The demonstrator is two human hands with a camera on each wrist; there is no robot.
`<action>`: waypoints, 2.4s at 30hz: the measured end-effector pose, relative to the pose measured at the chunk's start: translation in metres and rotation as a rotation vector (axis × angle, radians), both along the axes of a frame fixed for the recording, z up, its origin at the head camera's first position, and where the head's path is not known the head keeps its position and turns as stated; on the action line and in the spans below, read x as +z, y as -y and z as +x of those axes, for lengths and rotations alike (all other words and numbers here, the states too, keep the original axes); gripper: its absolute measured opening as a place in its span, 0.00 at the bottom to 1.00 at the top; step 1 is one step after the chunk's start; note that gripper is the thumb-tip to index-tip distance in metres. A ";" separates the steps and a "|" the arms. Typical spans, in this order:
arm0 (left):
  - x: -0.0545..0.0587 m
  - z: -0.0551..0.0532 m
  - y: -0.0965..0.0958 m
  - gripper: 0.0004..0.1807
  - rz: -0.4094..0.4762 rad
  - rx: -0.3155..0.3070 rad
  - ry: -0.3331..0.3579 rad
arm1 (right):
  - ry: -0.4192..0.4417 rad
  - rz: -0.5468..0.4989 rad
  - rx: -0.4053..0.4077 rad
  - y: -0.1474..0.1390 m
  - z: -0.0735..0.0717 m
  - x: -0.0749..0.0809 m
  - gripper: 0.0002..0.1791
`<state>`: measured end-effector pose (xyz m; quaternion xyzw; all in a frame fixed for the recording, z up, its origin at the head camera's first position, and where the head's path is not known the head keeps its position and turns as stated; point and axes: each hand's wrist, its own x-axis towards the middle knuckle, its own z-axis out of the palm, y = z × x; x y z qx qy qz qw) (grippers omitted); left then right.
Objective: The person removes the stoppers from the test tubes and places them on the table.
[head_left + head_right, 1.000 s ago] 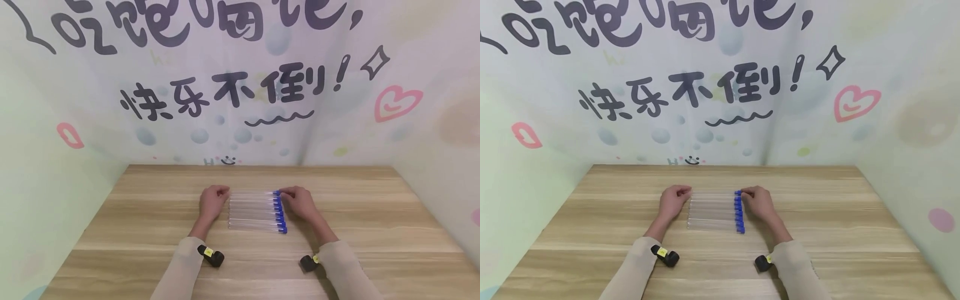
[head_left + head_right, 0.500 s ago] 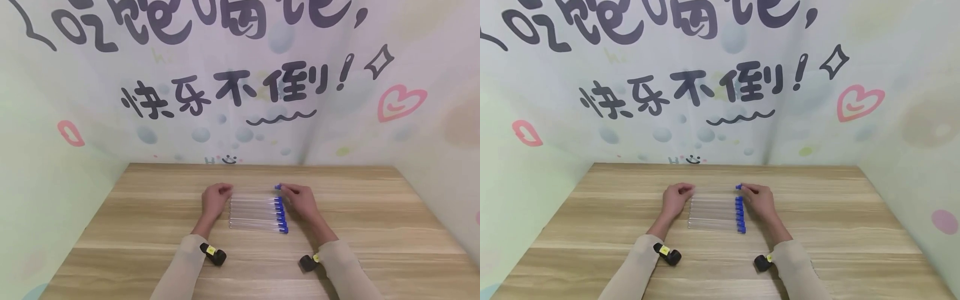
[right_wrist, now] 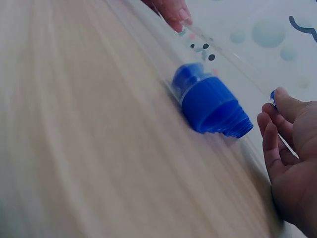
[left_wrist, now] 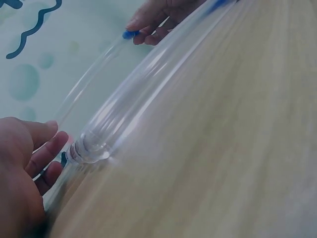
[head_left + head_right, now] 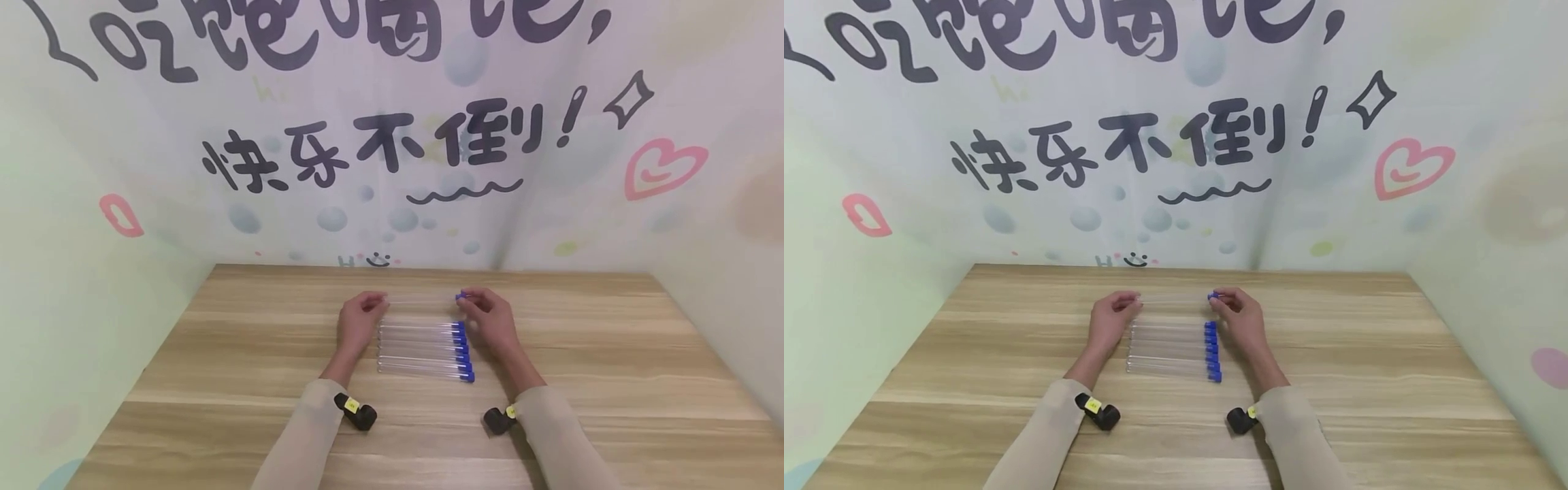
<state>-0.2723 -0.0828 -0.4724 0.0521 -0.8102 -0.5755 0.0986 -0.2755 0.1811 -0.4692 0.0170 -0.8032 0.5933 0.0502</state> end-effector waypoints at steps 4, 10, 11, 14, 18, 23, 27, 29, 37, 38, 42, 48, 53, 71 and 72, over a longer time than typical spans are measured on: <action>-0.001 0.003 0.002 0.09 0.009 0.004 0.004 | -0.012 0.020 0.023 0.000 0.004 0.000 0.20; -0.001 0.005 0.004 0.10 0.030 -0.006 0.004 | -0.039 0.041 0.042 0.001 0.007 0.000 0.18; -0.001 0.006 0.004 0.10 0.031 -0.010 0.002 | -0.035 0.044 0.043 0.001 0.008 0.000 0.18; -0.001 0.006 0.004 0.10 0.022 -0.018 -0.006 | -0.026 0.054 0.040 0.002 0.008 0.001 0.18; -0.001 0.006 0.003 0.09 0.002 -0.023 -0.017 | -0.021 0.054 0.015 0.001 0.008 0.001 0.18; -0.001 0.008 0.002 0.09 -0.021 -0.015 -0.025 | -0.019 0.071 -0.045 0.001 0.010 -0.001 0.18; 0.001 0.011 0.002 0.08 -0.019 -0.017 -0.049 | -0.012 0.073 -0.065 0.002 0.011 -0.001 0.18; 0.001 0.012 0.002 0.07 -0.017 -0.019 -0.060 | -0.008 0.074 -0.068 0.002 0.011 -0.001 0.18; 0.003 0.013 0.002 0.06 -0.010 -0.011 -0.076 | -0.014 0.056 -0.057 0.002 0.011 0.000 0.18; 0.003 0.012 0.002 0.06 -0.013 -0.006 -0.077 | -0.012 0.047 -0.050 0.002 0.011 0.000 0.18; 0.003 0.011 0.002 0.05 -0.011 0.012 -0.095 | 0.009 0.007 -0.011 0.002 0.010 0.000 0.17; 0.002 0.009 0.004 0.05 -0.004 0.028 -0.109 | 0.025 -0.027 0.025 0.003 0.009 0.000 0.16; 0.001 0.009 0.004 0.05 -0.005 0.025 -0.105 | 0.035 -0.039 0.014 0.003 0.008 -0.001 0.16; 0.002 0.008 0.006 0.05 -0.011 0.014 -0.088 | 0.055 0.017 -0.081 0.000 0.009 0.000 0.17; 0.001 0.008 0.007 0.05 -0.002 0.024 -0.098 | 0.052 0.015 -0.091 -0.001 0.009 -0.001 0.17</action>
